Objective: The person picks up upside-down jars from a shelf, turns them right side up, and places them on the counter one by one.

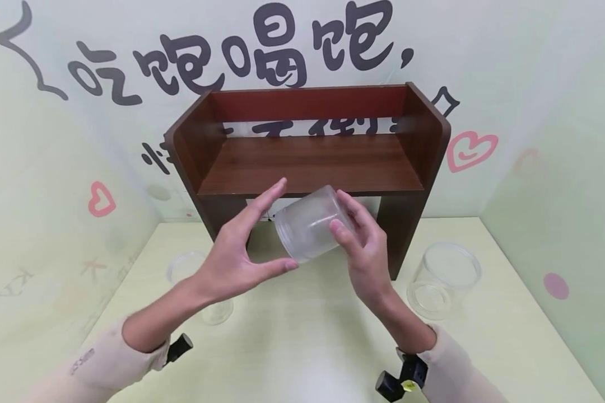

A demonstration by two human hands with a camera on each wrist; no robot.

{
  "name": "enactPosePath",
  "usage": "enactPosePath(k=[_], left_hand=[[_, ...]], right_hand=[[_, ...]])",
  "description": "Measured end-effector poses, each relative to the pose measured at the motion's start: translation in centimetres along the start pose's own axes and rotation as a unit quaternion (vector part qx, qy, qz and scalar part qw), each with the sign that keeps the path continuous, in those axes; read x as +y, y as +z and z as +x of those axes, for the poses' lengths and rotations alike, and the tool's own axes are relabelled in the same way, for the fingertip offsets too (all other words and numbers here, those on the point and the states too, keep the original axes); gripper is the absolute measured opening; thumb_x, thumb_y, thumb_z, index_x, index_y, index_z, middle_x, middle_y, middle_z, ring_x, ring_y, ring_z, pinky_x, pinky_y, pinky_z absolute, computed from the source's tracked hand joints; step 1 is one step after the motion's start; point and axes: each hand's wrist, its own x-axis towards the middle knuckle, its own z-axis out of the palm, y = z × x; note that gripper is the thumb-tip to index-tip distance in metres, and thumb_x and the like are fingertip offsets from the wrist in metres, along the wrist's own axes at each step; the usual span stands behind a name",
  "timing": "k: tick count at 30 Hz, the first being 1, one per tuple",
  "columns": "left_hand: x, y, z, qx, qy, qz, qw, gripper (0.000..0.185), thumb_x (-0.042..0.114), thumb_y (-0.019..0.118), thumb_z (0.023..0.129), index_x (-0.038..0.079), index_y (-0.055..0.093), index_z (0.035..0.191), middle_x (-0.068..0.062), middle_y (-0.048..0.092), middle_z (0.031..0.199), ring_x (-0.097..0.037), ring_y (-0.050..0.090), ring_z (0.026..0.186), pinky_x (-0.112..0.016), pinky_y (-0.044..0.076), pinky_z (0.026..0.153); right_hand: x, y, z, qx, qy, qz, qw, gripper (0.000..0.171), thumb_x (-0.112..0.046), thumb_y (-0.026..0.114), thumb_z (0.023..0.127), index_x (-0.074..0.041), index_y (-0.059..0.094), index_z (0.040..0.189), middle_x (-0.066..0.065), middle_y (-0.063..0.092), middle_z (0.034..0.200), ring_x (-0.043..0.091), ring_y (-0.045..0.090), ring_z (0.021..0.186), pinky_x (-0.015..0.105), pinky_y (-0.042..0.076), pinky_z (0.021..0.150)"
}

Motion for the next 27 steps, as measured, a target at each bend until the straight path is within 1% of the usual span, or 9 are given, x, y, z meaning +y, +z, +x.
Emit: enactPosePath(k=[3, 6, 8, 11, 15, 20, 23, 25, 27], left_hand=[[-0.5, 1.1, -0.5, 0.012, -0.018, -0.020, 0.9996, 0.113, 0.023, 0.099, 0.076, 0.012, 0.032, 0.167, -0.006, 0.040, 0.169, -0.022, 0.044, 0.152, -0.048, 0.046, 0.118], [-1.0, 2.1, -1.0, 0.023, -0.038, -0.036, 0.9984, 0.116, 0.022, 0.100, 0.073, 0.011, 0.032, 0.166, -0.006, 0.043, 0.167, -0.022, 0.047, 0.148, -0.043, 0.045, 0.118], [-1.2, 2.5, -1.4, 0.030, -0.054, -0.042, 0.9972, 0.117, 0.021, 0.101, 0.072, 0.011, 0.032, 0.166, -0.004, 0.043, 0.167, -0.020, 0.048, 0.148, -0.037, 0.045, 0.118], [-1.4, 3.0, -1.7, 0.042, -0.071, -0.045, 0.9956, 0.115, 0.019, 0.101, 0.072, 0.011, 0.034, 0.165, -0.003, 0.044, 0.165, -0.020, 0.050, 0.147, -0.034, 0.045, 0.117], [-1.6, 3.1, -1.9, 0.054, -0.063, -0.053, 0.9951, 0.108, 0.016, 0.099, 0.074, 0.007, 0.038, 0.162, -0.007, 0.049, 0.161, -0.023, 0.053, 0.143, -0.033, 0.048, 0.113], [-1.7, 2.6, -2.1, 0.059, -0.045, -0.051, 0.9960, 0.103, 0.013, 0.097, 0.075, 0.004, 0.041, 0.160, -0.008, 0.052, 0.158, -0.025, 0.056, 0.138, -0.035, 0.053, 0.108], [-1.7, 2.2, -2.2, 0.050, -0.042, -0.041, 0.9970, 0.102, 0.014, 0.097, 0.075, 0.005, 0.041, 0.160, -0.007, 0.052, 0.158, -0.024, 0.056, 0.137, -0.036, 0.054, 0.107], [-1.8, 1.9, -2.2, 0.041, -0.044, -0.034, 0.9976, 0.102, 0.016, 0.097, 0.075, 0.007, 0.041, 0.160, -0.006, 0.053, 0.157, -0.023, 0.056, 0.136, -0.036, 0.054, 0.106], [-1.8, 1.6, -2.4, 0.029, -0.050, -0.023, 0.9981, 0.102, 0.018, 0.097, 0.076, 0.010, 0.041, 0.161, -0.005, 0.053, 0.157, -0.022, 0.056, 0.136, -0.035, 0.054, 0.107]], right_hand=[[0.4, 0.4, -0.2, 0.006, 0.001, 0.059, 0.998, 0.042, -0.009, 0.052, 0.104, -0.001, 0.059, 0.145, 0.011, 0.062, 0.133, 0.023, 0.066, 0.117, 0.030, 0.057, 0.103], [0.8, 0.8, -0.7, 0.007, 0.003, 0.097, 0.995, 0.038, -0.011, 0.050, 0.105, -0.001, 0.060, 0.141, 0.010, 0.062, 0.129, 0.020, 0.065, 0.113, 0.028, 0.057, 0.102], [1.2, 1.1, -1.0, 0.009, 0.008, 0.112, 0.994, 0.036, -0.013, 0.050, 0.106, -0.002, 0.061, 0.138, 0.008, 0.063, 0.125, 0.018, 0.064, 0.109, 0.027, 0.059, 0.099], [1.6, 1.4, -1.4, 0.006, 0.015, 0.127, 0.992, 0.035, -0.017, 0.048, 0.107, -0.005, 0.062, 0.136, 0.007, 0.063, 0.123, 0.017, 0.064, 0.108, 0.028, 0.059, 0.099], [1.9, 1.4, -1.8, -0.003, 0.028, 0.126, 0.992, 0.033, -0.018, 0.047, 0.108, -0.008, 0.064, 0.134, 0.005, 0.065, 0.123, 0.017, 0.065, 0.108, 0.030, 0.059, 0.099], [1.9, 1.0, -1.9, -0.027, 0.035, 0.099, 0.994, 0.031, -0.014, 0.045, 0.109, -0.010, 0.066, 0.132, 0.003, 0.066, 0.123, 0.015, 0.065, 0.108, 0.028, 0.058, 0.100], [1.8, 0.5, -1.9, -0.037, 0.039, 0.056, 0.997, 0.032, -0.010, 0.046, 0.109, -0.008, 0.066, 0.133, 0.003, 0.065, 0.122, 0.015, 0.065, 0.107, 0.027, 0.057, 0.102], [1.6, 0.0, -1.9, -0.046, 0.041, 0.000, 0.998, 0.034, -0.008, 0.046, 0.108, -0.003, 0.064, 0.137, 0.004, 0.066, 0.123, 0.015, 0.065, 0.107, 0.027, 0.057, 0.102], [1.4, -0.5, -1.9, -0.061, 0.044, -0.076, 0.994, 0.038, -0.008, 0.049, 0.107, -0.001, 0.061, 0.143, 0.006, 0.066, 0.126, 0.015, 0.066, 0.109, 0.025, 0.057, 0.100]])
